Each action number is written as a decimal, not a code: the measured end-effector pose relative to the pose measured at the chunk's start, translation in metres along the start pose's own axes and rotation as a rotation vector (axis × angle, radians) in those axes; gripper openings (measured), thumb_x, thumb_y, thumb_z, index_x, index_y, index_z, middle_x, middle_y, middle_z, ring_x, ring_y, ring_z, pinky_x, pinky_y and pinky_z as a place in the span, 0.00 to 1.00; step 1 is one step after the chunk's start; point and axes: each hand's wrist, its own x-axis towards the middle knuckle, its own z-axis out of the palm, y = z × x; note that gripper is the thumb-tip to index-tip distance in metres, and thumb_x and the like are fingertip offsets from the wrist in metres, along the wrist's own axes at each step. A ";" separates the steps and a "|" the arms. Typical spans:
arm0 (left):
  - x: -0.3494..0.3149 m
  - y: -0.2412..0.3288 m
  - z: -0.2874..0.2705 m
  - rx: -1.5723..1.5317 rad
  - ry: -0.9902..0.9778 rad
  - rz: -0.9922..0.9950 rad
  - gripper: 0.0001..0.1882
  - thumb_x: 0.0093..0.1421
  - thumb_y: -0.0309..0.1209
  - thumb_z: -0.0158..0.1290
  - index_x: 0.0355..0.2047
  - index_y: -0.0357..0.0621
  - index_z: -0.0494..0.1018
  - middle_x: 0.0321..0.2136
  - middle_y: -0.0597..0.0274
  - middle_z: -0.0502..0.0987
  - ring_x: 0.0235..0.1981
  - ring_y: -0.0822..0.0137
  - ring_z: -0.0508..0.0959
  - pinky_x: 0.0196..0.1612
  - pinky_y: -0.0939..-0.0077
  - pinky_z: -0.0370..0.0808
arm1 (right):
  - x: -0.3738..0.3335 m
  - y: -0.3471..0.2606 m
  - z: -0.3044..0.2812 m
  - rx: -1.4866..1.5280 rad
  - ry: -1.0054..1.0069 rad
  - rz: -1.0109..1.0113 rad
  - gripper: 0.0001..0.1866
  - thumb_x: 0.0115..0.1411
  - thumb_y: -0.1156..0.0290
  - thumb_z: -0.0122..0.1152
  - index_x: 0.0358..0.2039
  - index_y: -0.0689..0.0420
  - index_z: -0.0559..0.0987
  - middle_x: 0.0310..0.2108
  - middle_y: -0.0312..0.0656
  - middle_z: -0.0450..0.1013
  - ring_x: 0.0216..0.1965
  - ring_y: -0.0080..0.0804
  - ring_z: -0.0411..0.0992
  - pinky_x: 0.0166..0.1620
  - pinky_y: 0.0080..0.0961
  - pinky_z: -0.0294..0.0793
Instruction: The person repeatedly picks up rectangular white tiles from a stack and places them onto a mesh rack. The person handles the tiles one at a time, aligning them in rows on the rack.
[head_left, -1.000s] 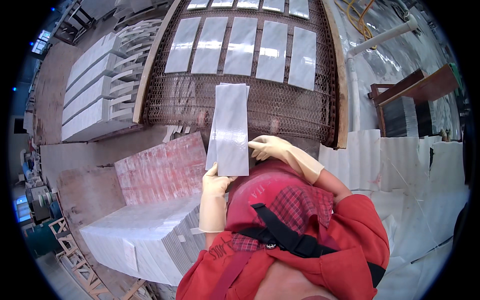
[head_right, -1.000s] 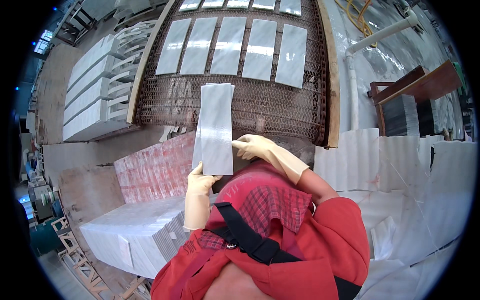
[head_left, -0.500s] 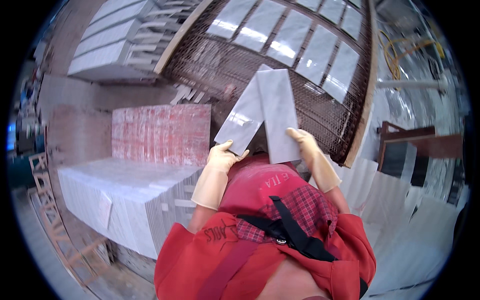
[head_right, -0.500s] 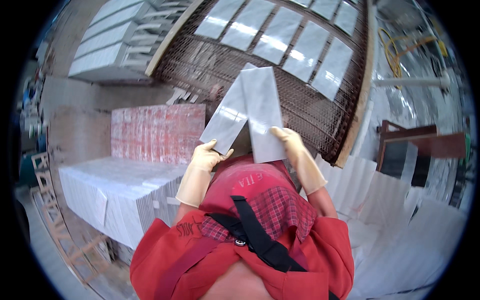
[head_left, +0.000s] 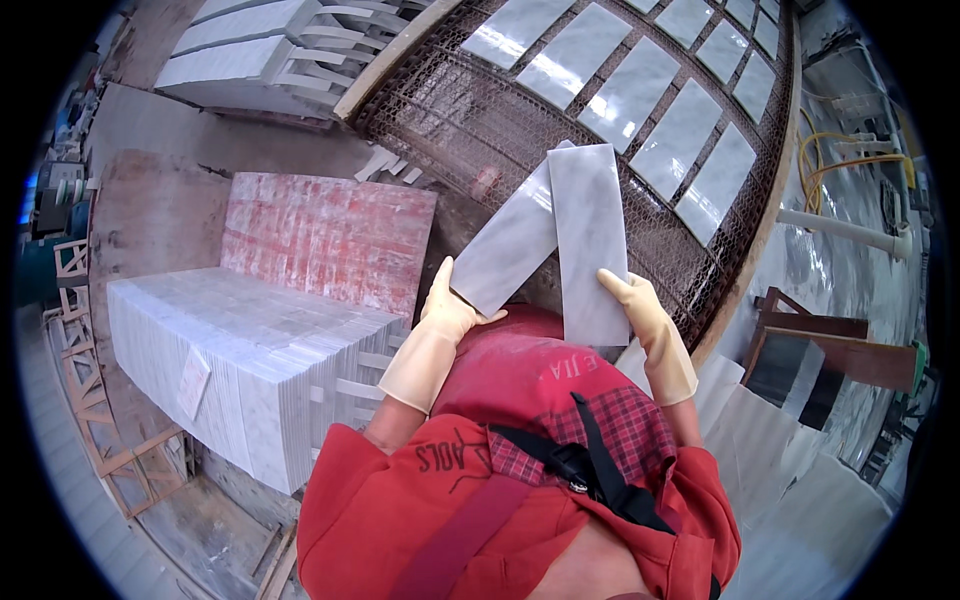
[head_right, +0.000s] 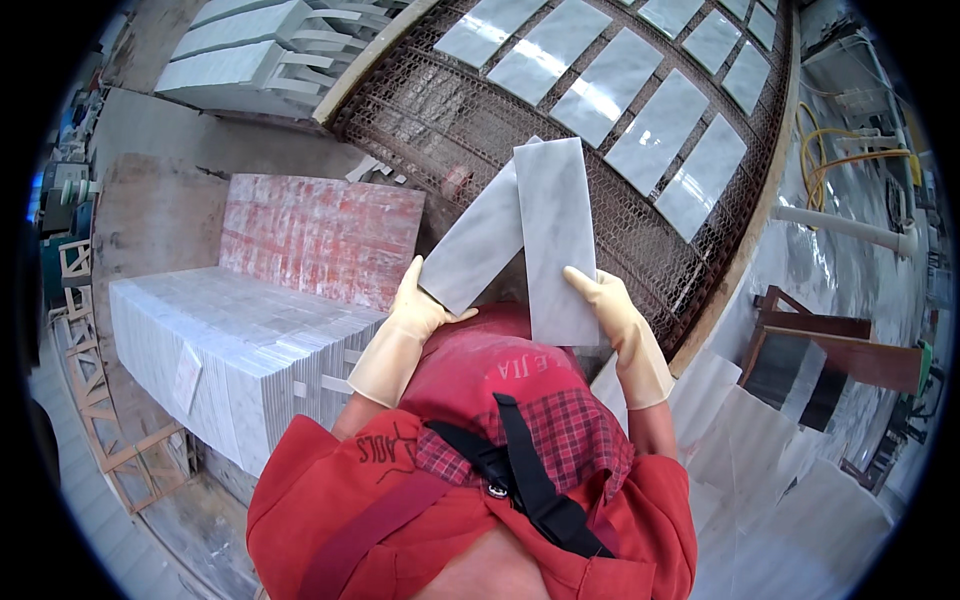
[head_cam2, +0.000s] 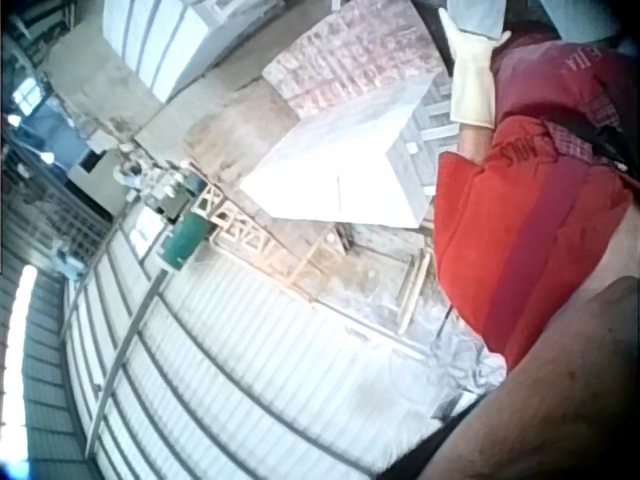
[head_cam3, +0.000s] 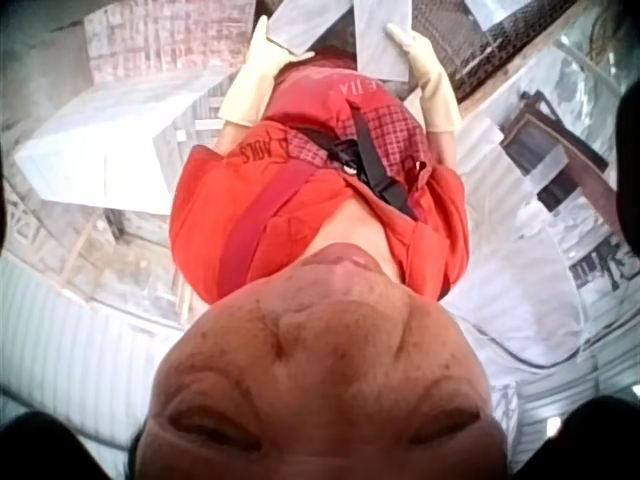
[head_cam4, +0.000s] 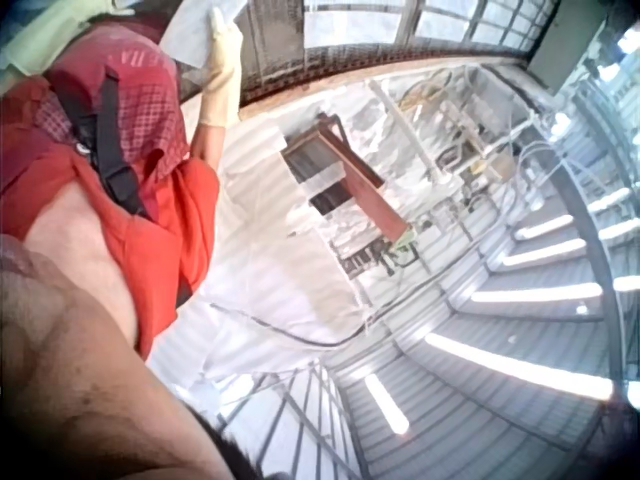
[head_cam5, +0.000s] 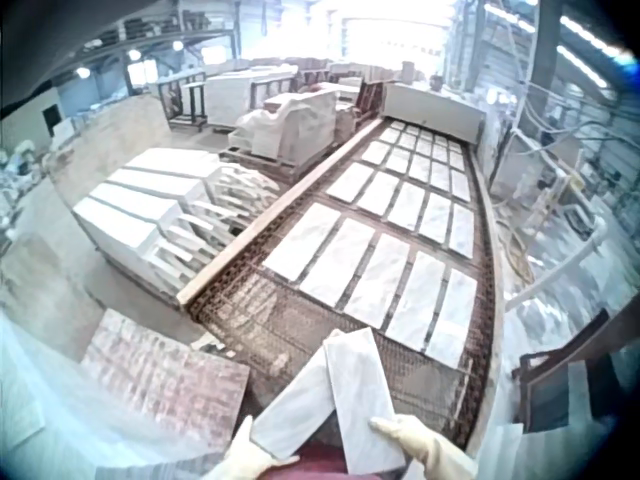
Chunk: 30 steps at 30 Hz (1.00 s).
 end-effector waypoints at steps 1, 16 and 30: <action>0.005 0.001 -0.003 -0.016 0.006 -0.005 0.34 0.70 0.62 0.44 0.68 0.60 0.64 0.70 0.59 0.66 0.69 0.44 0.65 0.64 0.16 0.48 | 0.000 -0.005 0.003 -0.014 0.010 -0.008 0.21 0.68 0.59 0.66 0.48 0.67 0.82 0.42 0.44 0.83 0.38 0.29 0.82 0.43 0.27 0.80; 0.022 -0.031 -0.035 -0.228 -0.097 0.088 0.28 0.72 0.36 0.43 0.70 0.43 0.58 0.71 0.49 0.63 0.72 0.41 0.60 0.68 0.24 0.53 | 0.082 -0.083 0.158 0.209 -0.296 -0.161 0.23 0.67 0.58 0.67 0.51 0.65 0.81 0.45 0.41 0.82 0.44 0.28 0.80 0.50 0.27 0.77; 0.023 -0.022 -0.030 0.012 -0.108 0.125 0.24 0.74 0.31 0.43 0.69 0.58 0.60 0.67 0.58 0.66 0.68 0.50 0.66 0.59 0.23 0.65 | 0.191 -0.053 0.307 0.559 -0.501 -0.166 0.24 0.71 0.64 0.62 0.61 0.64 0.72 0.56 0.49 0.76 0.55 0.41 0.76 0.59 0.36 0.74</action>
